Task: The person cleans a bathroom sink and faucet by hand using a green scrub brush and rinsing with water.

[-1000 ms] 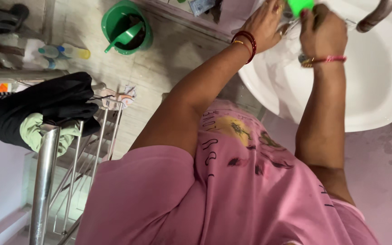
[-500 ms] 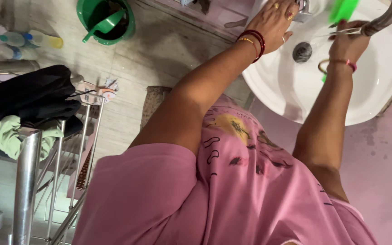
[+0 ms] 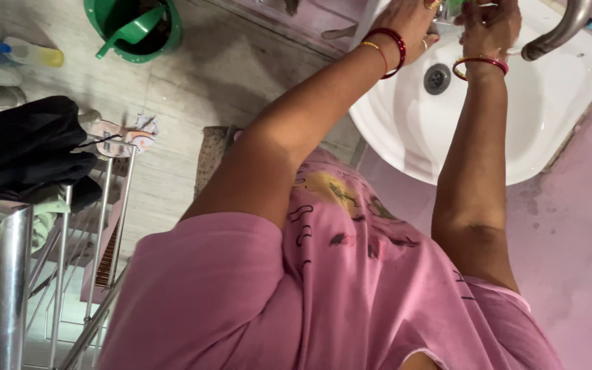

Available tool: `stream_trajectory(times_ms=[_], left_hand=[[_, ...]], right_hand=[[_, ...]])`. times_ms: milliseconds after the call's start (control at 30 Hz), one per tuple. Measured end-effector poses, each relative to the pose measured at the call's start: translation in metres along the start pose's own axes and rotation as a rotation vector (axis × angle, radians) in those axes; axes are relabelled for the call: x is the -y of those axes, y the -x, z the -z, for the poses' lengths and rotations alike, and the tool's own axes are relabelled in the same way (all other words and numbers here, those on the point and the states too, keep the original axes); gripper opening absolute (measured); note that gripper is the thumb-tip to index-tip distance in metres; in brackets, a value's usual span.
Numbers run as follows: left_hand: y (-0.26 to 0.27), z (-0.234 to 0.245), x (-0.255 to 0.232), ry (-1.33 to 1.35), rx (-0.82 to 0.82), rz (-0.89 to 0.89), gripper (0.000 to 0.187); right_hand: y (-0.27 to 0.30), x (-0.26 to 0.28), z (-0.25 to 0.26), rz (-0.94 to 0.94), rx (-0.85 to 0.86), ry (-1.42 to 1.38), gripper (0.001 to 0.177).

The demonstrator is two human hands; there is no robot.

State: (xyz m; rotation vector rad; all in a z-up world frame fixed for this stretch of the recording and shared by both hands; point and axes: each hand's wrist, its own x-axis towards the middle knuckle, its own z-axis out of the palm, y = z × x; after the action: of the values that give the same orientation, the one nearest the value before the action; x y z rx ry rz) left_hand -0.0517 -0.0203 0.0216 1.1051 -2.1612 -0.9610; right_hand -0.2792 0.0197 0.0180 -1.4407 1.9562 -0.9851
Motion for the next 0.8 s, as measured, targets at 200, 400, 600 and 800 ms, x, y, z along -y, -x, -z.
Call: stream_trajectory(times_ms=[200, 400, 600, 800], left_hand=[[0.008, 0.001, 0.008, -0.065, -0.001, -0.075, 0.055], [0.017, 0.006, 0.011, -0.053, -0.018, -0.135, 0.058], [0.024, 0.0, 0.02, 0.116, -0.131, -0.197, 0.061], [0.016, -0.016, 0.035, 0.111, -0.099, -0.17, 0.069]], right_hand=[[0.036, -0.102, 0.095, -0.178, -0.481, 0.041, 0.033], [0.035, -0.051, 0.006, -0.084, -0.244, 0.118, 0.013], [0.088, 0.034, 0.026, -0.057, -0.194, 0.062, 0.016], [0.077, 0.13, -0.014, 0.159, -0.012, 0.227, 0.02]])
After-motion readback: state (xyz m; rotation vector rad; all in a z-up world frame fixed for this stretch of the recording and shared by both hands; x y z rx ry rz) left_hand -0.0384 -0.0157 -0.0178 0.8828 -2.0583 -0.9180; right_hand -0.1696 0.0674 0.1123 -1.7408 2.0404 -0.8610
